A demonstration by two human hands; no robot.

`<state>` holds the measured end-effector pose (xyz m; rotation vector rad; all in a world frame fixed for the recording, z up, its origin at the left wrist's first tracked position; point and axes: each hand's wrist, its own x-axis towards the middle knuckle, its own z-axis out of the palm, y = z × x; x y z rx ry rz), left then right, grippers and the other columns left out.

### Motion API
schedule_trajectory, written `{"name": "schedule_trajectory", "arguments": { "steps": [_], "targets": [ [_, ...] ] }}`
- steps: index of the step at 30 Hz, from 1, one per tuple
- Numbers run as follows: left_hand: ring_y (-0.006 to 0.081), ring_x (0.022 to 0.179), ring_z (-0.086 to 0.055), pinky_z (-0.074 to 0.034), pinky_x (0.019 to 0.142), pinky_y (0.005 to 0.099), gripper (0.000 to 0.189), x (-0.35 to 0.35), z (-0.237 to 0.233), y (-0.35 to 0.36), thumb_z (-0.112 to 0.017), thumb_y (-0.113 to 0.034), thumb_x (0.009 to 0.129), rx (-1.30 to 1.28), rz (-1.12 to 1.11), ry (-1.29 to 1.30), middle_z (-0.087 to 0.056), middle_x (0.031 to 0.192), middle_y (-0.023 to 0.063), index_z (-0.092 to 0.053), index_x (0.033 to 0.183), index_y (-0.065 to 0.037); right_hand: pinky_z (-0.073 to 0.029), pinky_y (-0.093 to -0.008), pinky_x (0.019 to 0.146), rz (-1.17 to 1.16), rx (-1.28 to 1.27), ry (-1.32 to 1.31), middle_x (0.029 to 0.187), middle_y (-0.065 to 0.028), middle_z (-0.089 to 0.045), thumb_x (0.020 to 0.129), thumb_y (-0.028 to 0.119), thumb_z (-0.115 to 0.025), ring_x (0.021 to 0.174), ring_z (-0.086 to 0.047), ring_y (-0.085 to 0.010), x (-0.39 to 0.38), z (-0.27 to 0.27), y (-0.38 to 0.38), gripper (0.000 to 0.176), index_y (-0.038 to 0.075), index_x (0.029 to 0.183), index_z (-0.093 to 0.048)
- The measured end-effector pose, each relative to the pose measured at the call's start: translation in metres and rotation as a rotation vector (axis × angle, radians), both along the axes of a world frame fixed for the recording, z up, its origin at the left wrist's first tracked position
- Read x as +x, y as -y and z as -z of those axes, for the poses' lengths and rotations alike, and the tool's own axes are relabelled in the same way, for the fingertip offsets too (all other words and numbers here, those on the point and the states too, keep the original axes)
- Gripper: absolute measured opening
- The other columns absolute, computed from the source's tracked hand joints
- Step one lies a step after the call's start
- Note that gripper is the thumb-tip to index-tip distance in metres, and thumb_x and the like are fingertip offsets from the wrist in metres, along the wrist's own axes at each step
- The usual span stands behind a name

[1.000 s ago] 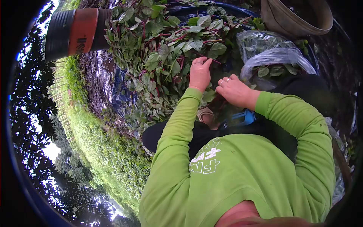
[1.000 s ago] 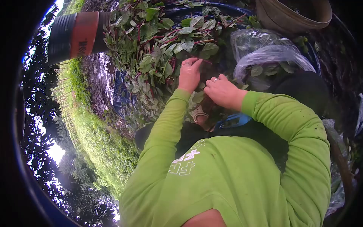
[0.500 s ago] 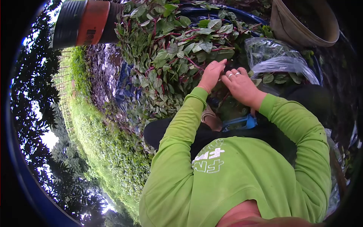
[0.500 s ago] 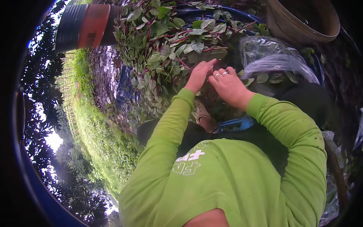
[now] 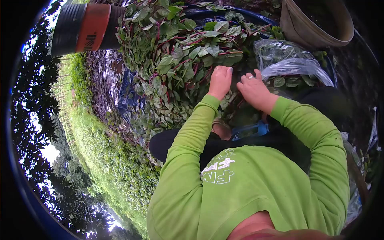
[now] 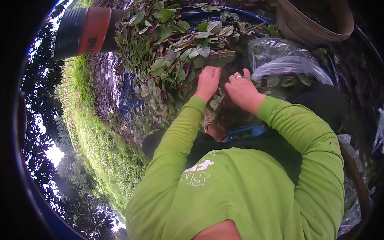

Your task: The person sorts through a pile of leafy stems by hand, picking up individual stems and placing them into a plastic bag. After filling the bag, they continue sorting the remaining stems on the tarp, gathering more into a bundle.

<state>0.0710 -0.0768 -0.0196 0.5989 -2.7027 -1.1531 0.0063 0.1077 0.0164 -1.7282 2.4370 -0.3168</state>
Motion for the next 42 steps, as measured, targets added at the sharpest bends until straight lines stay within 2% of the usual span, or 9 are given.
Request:
{"name": "schedule_trajectory", "arguments": {
  "steps": [2,5,8,15,22,29,32,35,42],
  "targets": [
    [0.0393,0.103,-0.063,-0.052,0.091,0.0459,0.023,-0.029,0.01,0.018,-0.058,-0.006,0.093,-0.389,0.119,-0.189,-0.069,0.107,0.0182,-0.069,0.112,0.0,-0.038,-0.0492,0.099,-0.004,0.029,0.034,0.108,-0.0099,-0.062,0.088,0.014,-0.058,0.108,-0.058,-0.0273,0.0,0.001,0.001,0.014,0.01,0.098,-0.065],
    [0.0313,0.106,-0.064,-0.047,0.093,0.0444,0.016,-0.06,0.02,0.036,-0.059,-0.012,0.088,-0.969,0.221,-0.114,-0.069,0.108,0.0128,-0.068,0.101,-0.01,-0.037,-0.0547,0.106,0.004,0.086,0.157,0.117,-0.0142,-0.062,0.089,0.014,-0.059,0.115,-0.058,-0.0313,-0.004,-0.004,0.006,0.015,0.007,0.1,-0.066],
    [0.0285,0.105,-0.063,-0.044,0.094,0.0435,0.011,-0.062,0.02,0.047,-0.058,-0.016,0.09,-1.021,0.317,0.125,-0.067,0.102,0.0096,-0.065,0.098,-0.014,-0.034,-0.0577,0.113,0.028,-0.089,0.065,0.136,-0.0209,-0.056,0.089,0.014,-0.06,0.129,-0.053,-0.037,-0.009,0.009,0.011,0.018,0.005,0.103,-0.065],
    [0.0288,0.101,-0.061,-0.046,0.094,0.0446,0.017,-0.002,-0.007,0.016,-0.06,-0.014,0.086,-0.711,0.333,-0.158,-0.063,0.1,0.0081,-0.062,0.103,-0.014,-0.026,-0.0616,0.12,0.108,-0.13,-0.063,0.153,-0.0257,-0.044,0.09,0.014,-0.061,0.143,-0.043,-0.0419,-0.017,0.018,0.019,0.024,0.004,0.112,-0.062],
    [0.0326,0.111,-0.057,-0.038,0.113,0.0538,0.022,0.015,-0.014,0.006,-0.062,-0.011,0.085,-0.622,0.321,-0.277,-0.058,0.108,0.01,-0.059,0.107,-0.013,-0.042,-0.0486,0.098,0.084,-0.034,-0.006,0.108,-0.0083,-0.062,0.085,0.016,-0.064,0.109,-0.06,-0.0274,-0.015,0.006,0.019,0.025,0.009,0.109,-0.064],
    [0.0337,0.115,-0.056,-0.037,0.114,0.0567,0.028,0.034,-0.026,0.016,-0.066,-0.007,0.084,-0.542,0.307,-0.307,-0.056,0.112,0.0124,-0.055,0.109,-0.011,-0.041,-0.0418,0.094,-0.062,-0.252,-0.055,0.098,-0.0048,-0.062,0.086,0.013,-0.06,0.102,-0.06,-0.0234,-0.022,-0.013,0.022,0.024,0.013,0.109,-0.064],
    [0.0352,0.108,-0.06,-0.046,0.105,0.052,0.023,0.04,-0.042,0.018,-0.064,-0.008,0.089,-0.601,0.311,-0.327,-0.059,0.107,0.014,-0.055,0.11,-0.01,-0.041,-0.0443,0.097,-0.094,-0.225,-0.021,0.102,-0.0043,-0.065,0.087,0.013,-0.06,0.105,-0.06,-0.0233,-0.02,-0.02,0.024,0.025,0.017,0.112,-0.065],
    [0.0375,0.099,-0.063,-0.052,0.091,0.0469,0.019,0.042,-0.045,0.026,-0.062,-0.009,0.094,-0.237,0.271,-0.08,-0.063,0.102,0.0161,-0.054,0.111,-0.007,-0.04,-0.0441,0.097,-0.096,-0.192,-0.008,0.103,-0.0039,-0.065,0.087,0.014,-0.06,0.106,-0.061,-0.0228,-0.019,-0.024,0.023,0.026,0.019,0.112,-0.065],
    [0.0385,0.106,-0.063,-0.051,0.092,0.0455,0.021,-0.036,-0.006,0.158,-0.062,-0.01,0.093,-0.654,-0.034,-0.046,-0.067,0.112,0.0163,-0.07,0.112,-0.007,-0.039,-0.0478,0.097,-0.072,-0.136,0.076,0.102,-0.0067,-0.064,0.086,0.016,-0.062,0.107,-0.06,-0.0242,-0.022,-0.018,0.027,0.019,0.02,0.104,-0.068]
  ]
}}
